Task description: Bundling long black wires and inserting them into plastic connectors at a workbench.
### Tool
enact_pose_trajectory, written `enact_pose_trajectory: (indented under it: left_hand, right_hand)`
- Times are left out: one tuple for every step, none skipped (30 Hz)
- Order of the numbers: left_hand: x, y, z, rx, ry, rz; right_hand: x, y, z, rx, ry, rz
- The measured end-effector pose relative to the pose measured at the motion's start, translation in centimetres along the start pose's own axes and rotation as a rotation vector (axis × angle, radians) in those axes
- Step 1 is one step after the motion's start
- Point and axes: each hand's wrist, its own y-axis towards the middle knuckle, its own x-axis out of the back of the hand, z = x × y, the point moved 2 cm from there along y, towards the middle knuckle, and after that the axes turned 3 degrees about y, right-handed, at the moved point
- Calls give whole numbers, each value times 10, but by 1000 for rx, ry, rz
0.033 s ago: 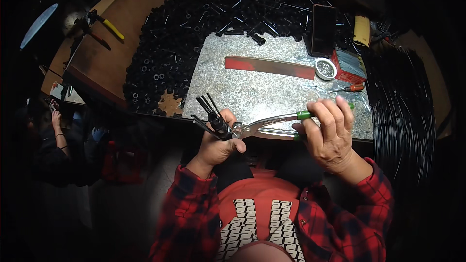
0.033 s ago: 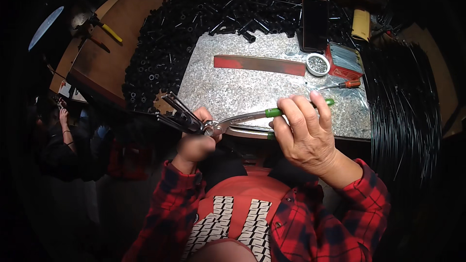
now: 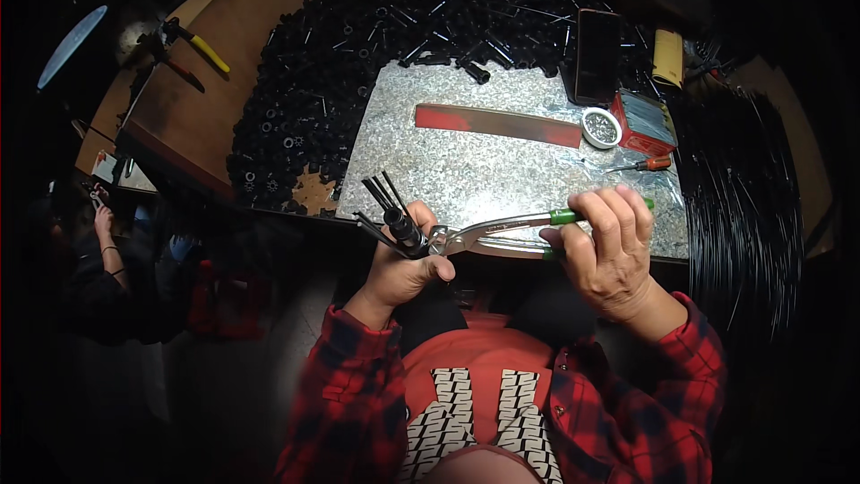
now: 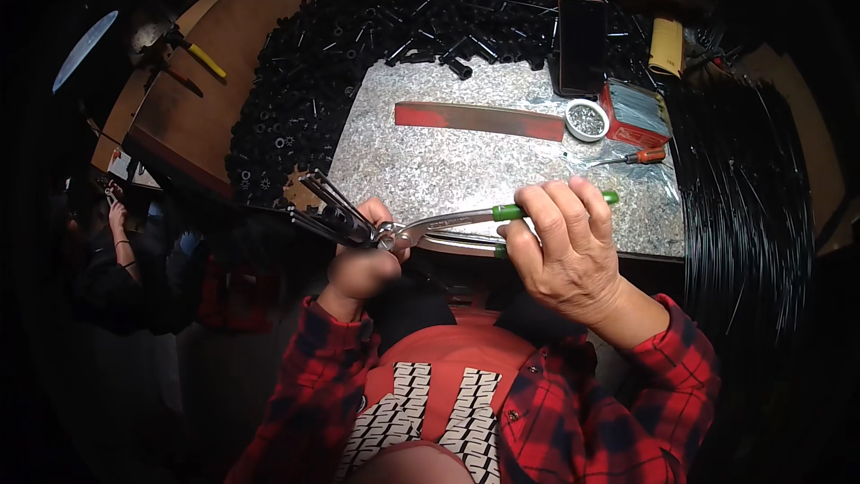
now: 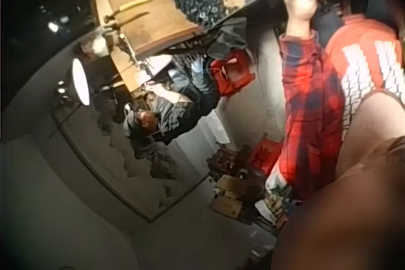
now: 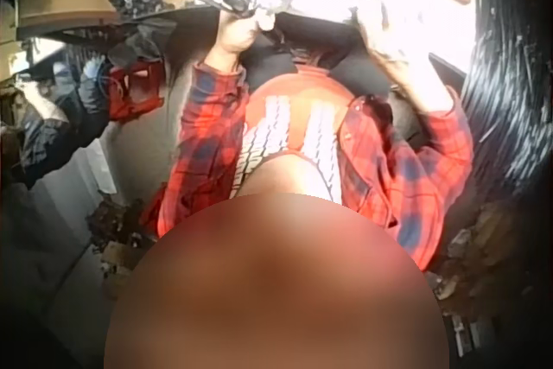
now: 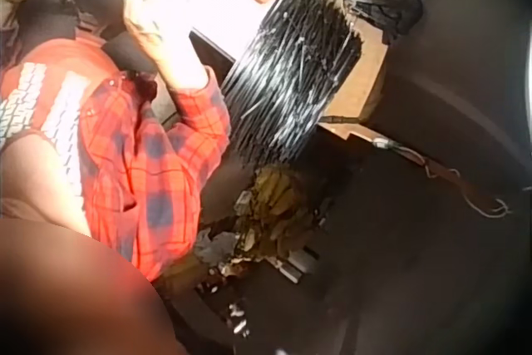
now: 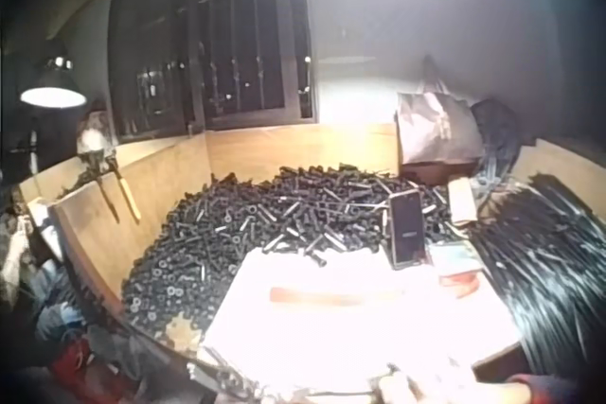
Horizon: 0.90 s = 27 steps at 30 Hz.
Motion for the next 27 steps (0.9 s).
enact_pose_trajectory:
  left_hand:
    - [1, 0, 2, -2, -1, -1]
    - [3, 0, 5, -15, 24, -12]
    - [4, 0, 6, -27, 48, -23]
    - [3, 0, 6, -30, 47, -23]
    - [1, -1, 6, -34, 32, -37]
    - [1, -1, 5, -37, 17, -52]
    - [3, -3, 8, -40, 17, -52]
    - [8, -4, 14, -60, 56, -72]
    - [10, -6, 16, -79, 96, -93]
    - [8, -8, 14, -78, 93, -90]
    - [4, -9, 9, -61, 29, -66]
    - [1, -10, 7, -42, -36, -42]
    - [1, -12, 6, -41, -36, -41]
    - [0, -14, 5, -52, -77, -29]
    - [1, -15, 5, -64, -120, -16]
    - [2, -14, 5, -81, -126, 20]
    - [0, -14, 4, -77, -128, 25]
    - [-5, -14, 0, -97, -115, 42]
    - [-8, -14, -2, -117, -103, 59]
    - [1, -14, 7, -157, -38, 89]
    - [2, -16, 7, -153, -42, 95]
    - [1, -17, 4, -114, -37, 106]
    - [-2, -18, 0, -76, -32, 117]
    - [-6, -18, -8, -26, -15, 133]
    - [-7, -17, -10, -25, -18, 138]
    - [-8, -16, -11, -33, 49, 193]
    - [-9, -14, -11, -42, 118, 246]
  right_hand:
    - [0, 0, 0, -6, 28, -1]
    - [1, -1, -1, -3, 27, -2]
    - [1, -1, -1, 29, 9, -2]
    - [2, -2, -1, 61, -10, -3]
    - [2, -2, -1, 63, -12, -4]
    - [3, -2, -1, 62, 4, -3]
    - [3, -2, -1, 61, 20, -2]
    - [3, -2, -1, 62, 19, -3]
    - [3, -1, -2, 43, 99, 42]
    - [3, -2, -3, 20, 177, 91]
    - [3, -4, -3, 17, 174, 93]
    - [1, -7, -3, -52, 308, 173]
    - [0, -10, -4, -120, 445, 250]
    - [0, -12, -4, -123, 445, 251]
    - [-1, -16, -5, -170, 641, 317]
    - [-2, -18, -5, -219, 837, 382]
    - [-1, -20, -5, -225, 835, 383]
    - [-2, -22, -6, -329, 976, 536]
    - [-3, -26, -5, -435, 1117, 691]
    - [-5, -27, -5, -422, 1128, 776]
    - [-4, -25, -5, -430, 1126, 776]
    - [-5, -26, -1, -682, 1397, 986]
    - [-4, -29, 3, -946, 1662, 1192]
    - [-10, -38, 5, -995, 1858, 1304]
    - [-12, -43, 5, -1001, 1856, 1300]
    - [-12, -48, 7, -1000, 1982, 1401]
    - [-10, -52, 10, -993, 2110, 1503]
